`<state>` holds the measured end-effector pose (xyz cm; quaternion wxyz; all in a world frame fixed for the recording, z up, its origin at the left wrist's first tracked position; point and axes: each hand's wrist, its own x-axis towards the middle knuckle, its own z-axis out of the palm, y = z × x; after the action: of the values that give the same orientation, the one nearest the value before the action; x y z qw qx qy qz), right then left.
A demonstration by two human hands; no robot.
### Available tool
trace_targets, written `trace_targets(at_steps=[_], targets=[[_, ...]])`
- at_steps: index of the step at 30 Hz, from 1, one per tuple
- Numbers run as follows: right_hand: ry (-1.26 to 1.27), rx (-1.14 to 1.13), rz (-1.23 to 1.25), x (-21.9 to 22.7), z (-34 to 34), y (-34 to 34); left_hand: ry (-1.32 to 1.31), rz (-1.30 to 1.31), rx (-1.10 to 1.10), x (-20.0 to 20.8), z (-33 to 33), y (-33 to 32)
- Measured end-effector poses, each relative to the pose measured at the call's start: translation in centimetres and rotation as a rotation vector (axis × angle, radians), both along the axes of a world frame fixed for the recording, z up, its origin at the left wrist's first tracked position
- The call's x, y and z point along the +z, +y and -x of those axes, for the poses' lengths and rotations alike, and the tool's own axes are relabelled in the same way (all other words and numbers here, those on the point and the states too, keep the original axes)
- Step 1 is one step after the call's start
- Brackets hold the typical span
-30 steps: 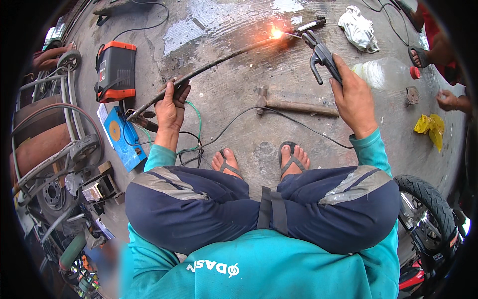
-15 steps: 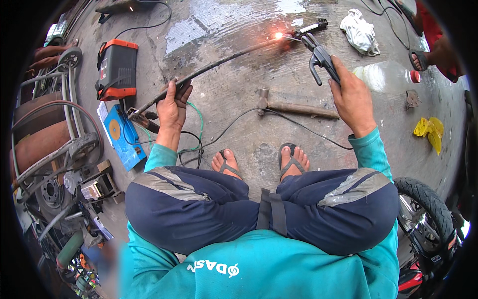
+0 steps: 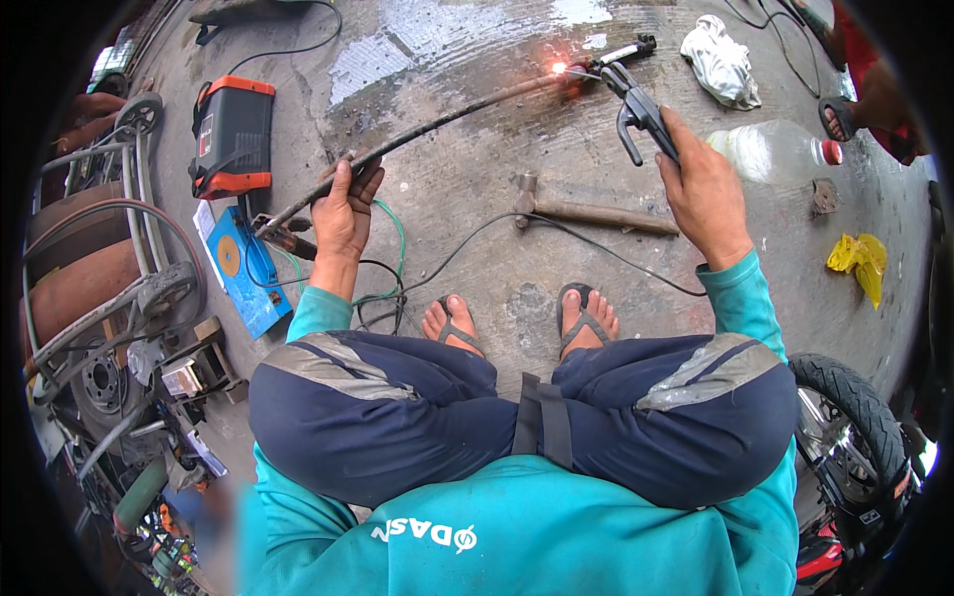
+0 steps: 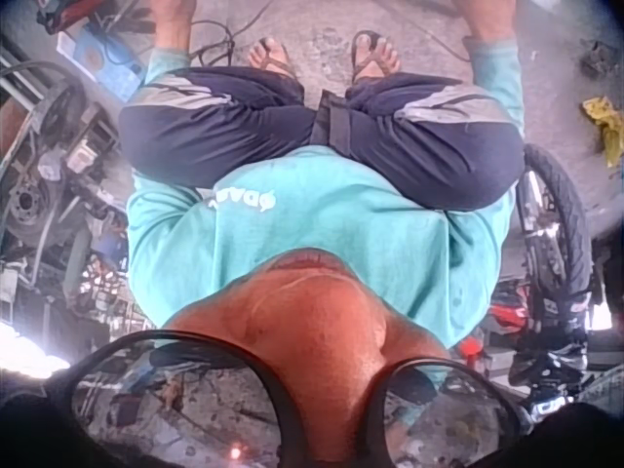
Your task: The person sits on the floor and welds a metal rod to a metal part. They repeatedly pour liquid from a plastic bottle onto the weld area, then use a hammer to tap the joint. The person uses a welding torch to create sparks and fuse the metal pieces together.
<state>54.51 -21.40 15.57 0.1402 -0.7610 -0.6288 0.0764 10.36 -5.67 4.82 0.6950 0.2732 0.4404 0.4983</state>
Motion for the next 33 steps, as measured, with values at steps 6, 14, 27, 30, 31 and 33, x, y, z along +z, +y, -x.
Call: trace_targets(at_steps=[6,14,27,30,31,33], targets=[[0.001,-0.006,0.014,0.2,0.1,0.0,-0.008,-0.017,-0.016,-0.2,0.3,0.1],[0.034,-0.034,0.068,1.2,0.6,0.3,0.007,-0.019,-0.014,0.1,0.3,0.0],[0.039,-0.037,0.065,0.8,0.5,0.4,0.019,-0.032,-0.037,0.4,0.1,-0.1],[0.005,-0.015,0.05,0.3,0.2,0.2,0.011,-0.032,-0.043,0.3,0.1,0.0],[0.007,-0.016,0.053,0.3,0.2,0.3,0.005,-0.03,-0.043,0.2,0.1,0.0],[0.011,-0.018,0.061,0.4,0.2,0.3,-0.008,-0.028,-0.045,0.2,0.2,0.0]])
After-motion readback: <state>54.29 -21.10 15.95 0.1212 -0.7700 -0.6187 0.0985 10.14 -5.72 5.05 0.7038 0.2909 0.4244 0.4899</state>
